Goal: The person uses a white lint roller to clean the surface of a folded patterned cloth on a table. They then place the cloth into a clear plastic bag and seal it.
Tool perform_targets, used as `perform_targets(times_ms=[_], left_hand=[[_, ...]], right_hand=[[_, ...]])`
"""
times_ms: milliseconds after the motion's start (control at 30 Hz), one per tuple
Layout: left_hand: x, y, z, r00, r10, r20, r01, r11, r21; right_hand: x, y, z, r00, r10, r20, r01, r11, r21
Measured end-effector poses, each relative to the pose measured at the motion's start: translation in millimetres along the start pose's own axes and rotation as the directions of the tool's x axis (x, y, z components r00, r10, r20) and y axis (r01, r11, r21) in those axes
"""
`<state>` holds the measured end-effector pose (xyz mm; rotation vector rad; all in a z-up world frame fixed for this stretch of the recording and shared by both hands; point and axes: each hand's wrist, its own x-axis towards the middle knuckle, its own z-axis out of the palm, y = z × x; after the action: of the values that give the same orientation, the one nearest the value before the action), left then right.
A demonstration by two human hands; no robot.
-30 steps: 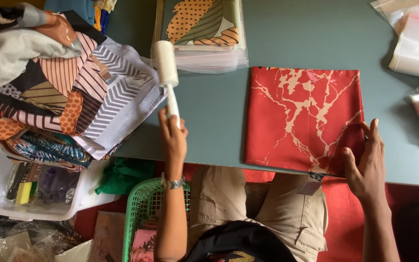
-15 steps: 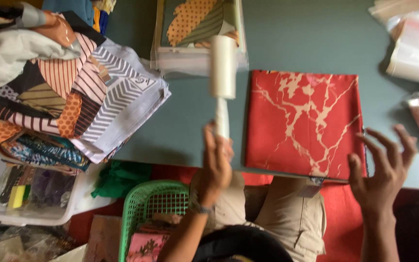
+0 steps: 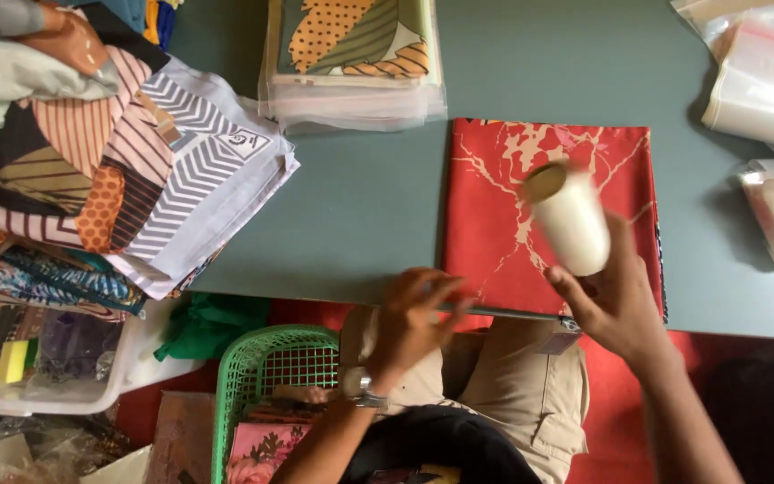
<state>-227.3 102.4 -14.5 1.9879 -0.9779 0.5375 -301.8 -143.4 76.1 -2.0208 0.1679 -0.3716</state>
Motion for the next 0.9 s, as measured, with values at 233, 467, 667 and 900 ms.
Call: perform_targets(times_ms=[233, 467, 667, 900], left_hand=[[-11, -1, -13, 0.986, 0.153, 0.062, -0.159, 0.981, 0.111], [-46, -21, 29, 0.963, 0.210, -0.167, -0.141, 0.926, 0.351], [-48, -26, 47, 0.942, 0.193, -0.273, -0.075, 0.918, 0.390], [-35, -18, 33, 0.945, 0.198, -0.260, -0.111, 0.943, 0.314]], right_hand=[[13, 2, 20, 0.844, -0.251, 0.475, 0.520, 0.601, -0.607], [36, 29, 22, 0.766, -0.173, 0.620, 0.585, 0.589, -0.558], [71, 45, 18, 0.741, -0.166, 0.651, 0.613, 0.562, -0.555], [135, 68, 9, 0.874, 0.074, 0.481, 0.380, 0.514, -0.769]])
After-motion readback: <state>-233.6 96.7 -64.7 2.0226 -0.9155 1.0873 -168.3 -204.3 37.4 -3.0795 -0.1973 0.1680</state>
